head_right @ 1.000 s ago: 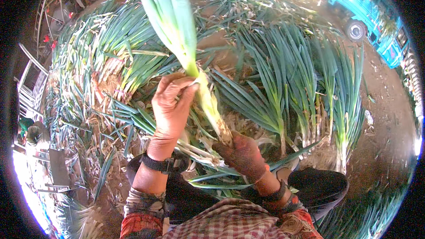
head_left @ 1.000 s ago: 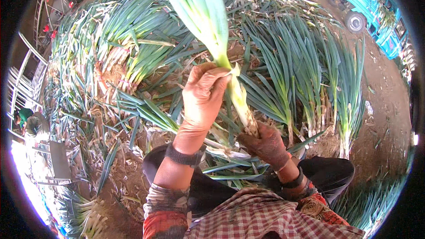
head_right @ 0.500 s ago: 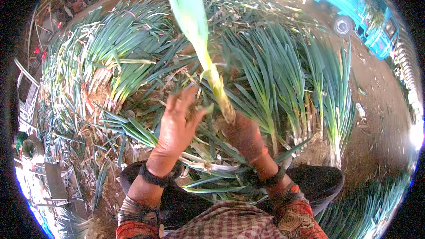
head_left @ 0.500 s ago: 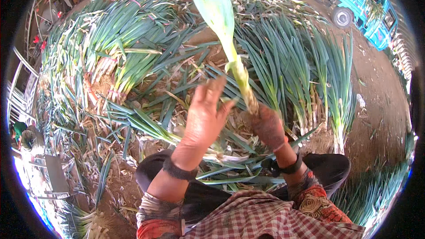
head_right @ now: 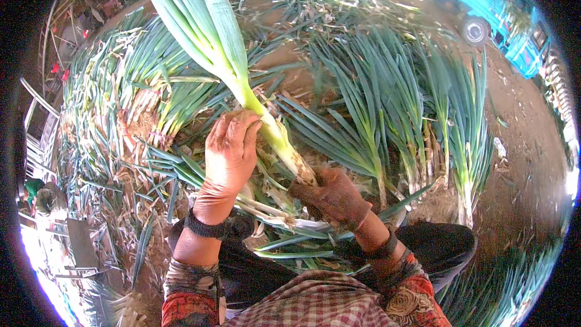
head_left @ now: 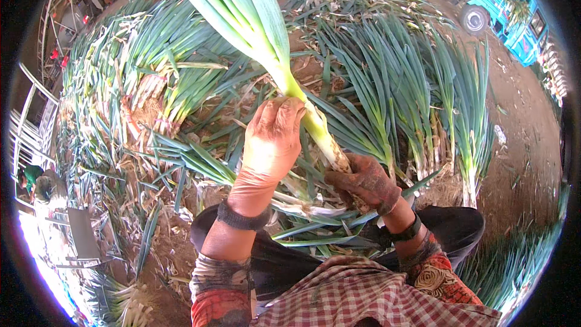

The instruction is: The person picks up a leek from the ground, peels away the outer layers by hand, and places the cleaned leek onto a pile, repeating the process with another leek.

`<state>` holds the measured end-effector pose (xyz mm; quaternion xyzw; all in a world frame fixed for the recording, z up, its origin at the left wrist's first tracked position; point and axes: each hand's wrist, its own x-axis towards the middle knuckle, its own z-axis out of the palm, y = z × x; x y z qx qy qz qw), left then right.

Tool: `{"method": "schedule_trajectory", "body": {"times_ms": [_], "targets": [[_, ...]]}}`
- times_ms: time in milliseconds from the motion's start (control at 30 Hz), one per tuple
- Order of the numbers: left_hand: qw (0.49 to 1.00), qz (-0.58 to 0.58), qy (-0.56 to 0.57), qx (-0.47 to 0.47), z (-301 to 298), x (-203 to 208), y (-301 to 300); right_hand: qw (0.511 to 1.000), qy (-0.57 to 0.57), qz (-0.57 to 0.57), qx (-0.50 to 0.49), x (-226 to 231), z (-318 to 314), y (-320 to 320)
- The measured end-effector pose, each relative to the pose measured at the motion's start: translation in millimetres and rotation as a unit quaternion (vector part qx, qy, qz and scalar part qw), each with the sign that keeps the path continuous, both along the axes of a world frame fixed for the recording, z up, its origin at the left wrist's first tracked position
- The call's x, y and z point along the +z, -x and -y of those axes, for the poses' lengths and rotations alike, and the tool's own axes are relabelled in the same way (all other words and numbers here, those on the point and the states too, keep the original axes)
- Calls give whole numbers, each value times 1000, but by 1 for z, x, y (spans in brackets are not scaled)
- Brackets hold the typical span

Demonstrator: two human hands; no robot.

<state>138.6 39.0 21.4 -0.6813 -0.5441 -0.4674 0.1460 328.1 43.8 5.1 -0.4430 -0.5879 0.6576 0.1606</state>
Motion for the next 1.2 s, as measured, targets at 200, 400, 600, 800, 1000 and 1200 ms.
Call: {"method": "schedule_trajectory", "body": {"times_ms": [200, 400, 600, 800, 1000, 1200], "targets": [[980, -17, 93, -174, 16, -20, -42, 965, -118, -200, -124, -42, -28, 12], [905, 120, 209, -352, 43, -33, -52, 987, -104, -48, -109, -33, -51, -7], [827, 325, 433, -152, 26, -8, -8, 966, 46, -228, -116, -39, -31, 0], [888, 398, 219, -71, 5, -11, -20, 845, 323, -406, -127, -43, 5, 29], [888, 437, 137, 51, 5, -16, -20, 778, 409, -475, -43, -61, 8, 32], [902, 404, 146, 42, 6, -19, -17, 816, 367, -443, -55, -50, 15, 32]]}}
